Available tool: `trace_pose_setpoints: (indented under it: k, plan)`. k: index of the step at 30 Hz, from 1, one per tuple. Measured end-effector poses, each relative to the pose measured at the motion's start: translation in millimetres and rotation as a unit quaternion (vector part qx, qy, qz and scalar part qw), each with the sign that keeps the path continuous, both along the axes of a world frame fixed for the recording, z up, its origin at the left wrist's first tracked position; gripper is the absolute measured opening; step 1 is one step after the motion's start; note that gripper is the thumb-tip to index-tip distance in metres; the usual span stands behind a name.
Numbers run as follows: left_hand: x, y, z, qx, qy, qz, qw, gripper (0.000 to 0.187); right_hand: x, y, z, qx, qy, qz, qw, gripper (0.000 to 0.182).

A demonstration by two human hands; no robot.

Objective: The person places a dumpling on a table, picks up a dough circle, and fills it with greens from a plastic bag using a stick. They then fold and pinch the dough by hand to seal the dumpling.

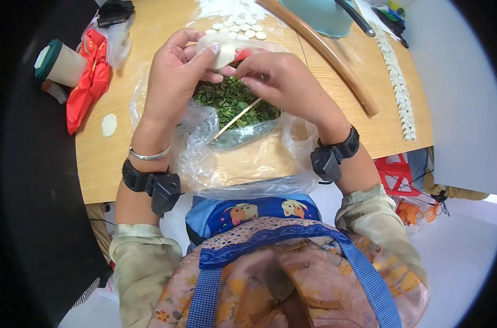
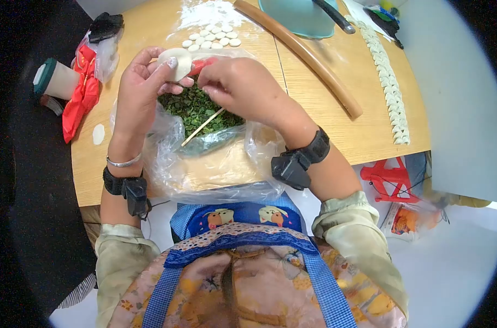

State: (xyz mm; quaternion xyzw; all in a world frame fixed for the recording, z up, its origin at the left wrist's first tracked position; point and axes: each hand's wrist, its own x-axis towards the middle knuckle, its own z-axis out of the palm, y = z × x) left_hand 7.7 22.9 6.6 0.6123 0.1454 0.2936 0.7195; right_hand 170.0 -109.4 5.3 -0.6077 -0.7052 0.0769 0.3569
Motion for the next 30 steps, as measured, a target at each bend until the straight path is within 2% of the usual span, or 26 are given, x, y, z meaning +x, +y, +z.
trace_pose_setpoints:
  k: [4, 11, 19, 26, 28, 30]
  plan:
    - [0, 0, 0, -0.002, 0.003, 0.008, 1.0, 0.023, -10, -2, 4, -0.036, -0.087, -0.01, 0.995, 0.024]
    - [-1, 0, 0, 0.0, 0.004, 0.044, 0.999, 0.029, -16, 4, -5, -0.009, -0.099, 0.002, 0.995, 0.034]
    - [-1, 2, -3, -0.016, -0.015, 0.022, 1.0, 0.029, -15, 9, -11, -0.05, -0.067, -0.006, 0.996, 0.017]
    - [0, 2, -4, -0.017, -0.018, 0.011, 1.0, 0.027, -9, 5, -7, -0.021, 0.003, -0.008, 1.0, 0.014]
    - [0, 1, -4, -0.019, -0.019, 0.01, 1.0, 0.027, -8, 3, -3, -0.061, 0.067, -0.02, 0.996, 0.017]
    - [1, 2, -6, -0.013, -0.018, 0.01, 1.0, 0.027, -3, 2, -4, -0.061, 0.083, -0.021, 0.994, 0.017]
